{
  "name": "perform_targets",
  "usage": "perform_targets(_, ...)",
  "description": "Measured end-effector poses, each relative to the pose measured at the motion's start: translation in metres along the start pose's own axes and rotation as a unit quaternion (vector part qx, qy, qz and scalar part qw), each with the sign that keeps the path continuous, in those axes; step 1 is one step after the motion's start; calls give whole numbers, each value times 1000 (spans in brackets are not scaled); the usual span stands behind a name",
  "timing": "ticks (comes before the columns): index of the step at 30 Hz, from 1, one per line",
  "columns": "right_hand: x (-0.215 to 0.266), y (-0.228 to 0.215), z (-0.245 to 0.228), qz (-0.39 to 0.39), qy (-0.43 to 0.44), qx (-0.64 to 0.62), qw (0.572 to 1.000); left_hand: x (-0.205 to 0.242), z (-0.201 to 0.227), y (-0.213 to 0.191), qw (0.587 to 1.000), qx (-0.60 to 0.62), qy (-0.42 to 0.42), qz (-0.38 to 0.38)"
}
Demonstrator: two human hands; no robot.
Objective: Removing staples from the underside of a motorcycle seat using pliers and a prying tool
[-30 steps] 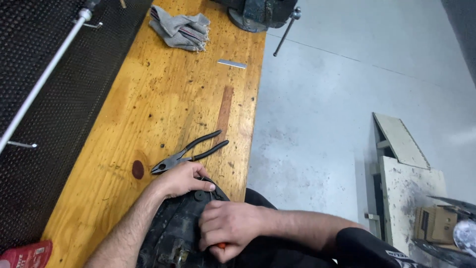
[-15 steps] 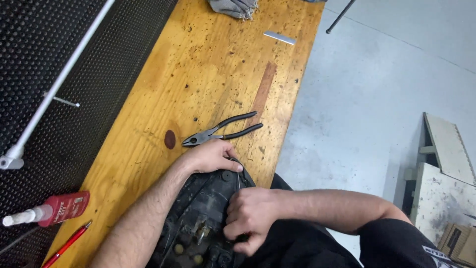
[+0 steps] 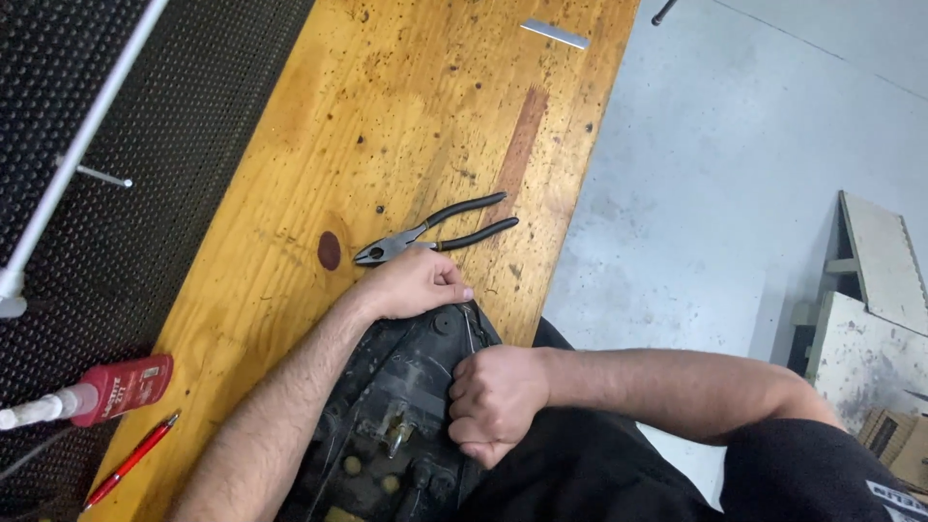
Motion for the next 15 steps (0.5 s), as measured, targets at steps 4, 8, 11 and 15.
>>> perform_targets(4,4,0,0,-11,-8,-11,1000,4,5,-1,1000,6,8,-10)
perform_targets(8,14,5,-2,-55,-24,-21,998,4,5,-2,1000,0,-8,-7)
perform_targets(11,20,10,-2,-78,-37,-26,996,4,6,-1,1000,2,-1,-8)
perform_targets(15,21,8,-5,-75,-32,-4,997,7,10,-3,1000,7,-1,-7)
Point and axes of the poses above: each hand's wrist, its own x-axis away from the middle knuckle, its own y-axis out of the palm, z = x × y, the point moved 8 cm from there along -x, towards the middle knuckle, and after that the axes turned 2 degrees about y, right-handed, at the moved point
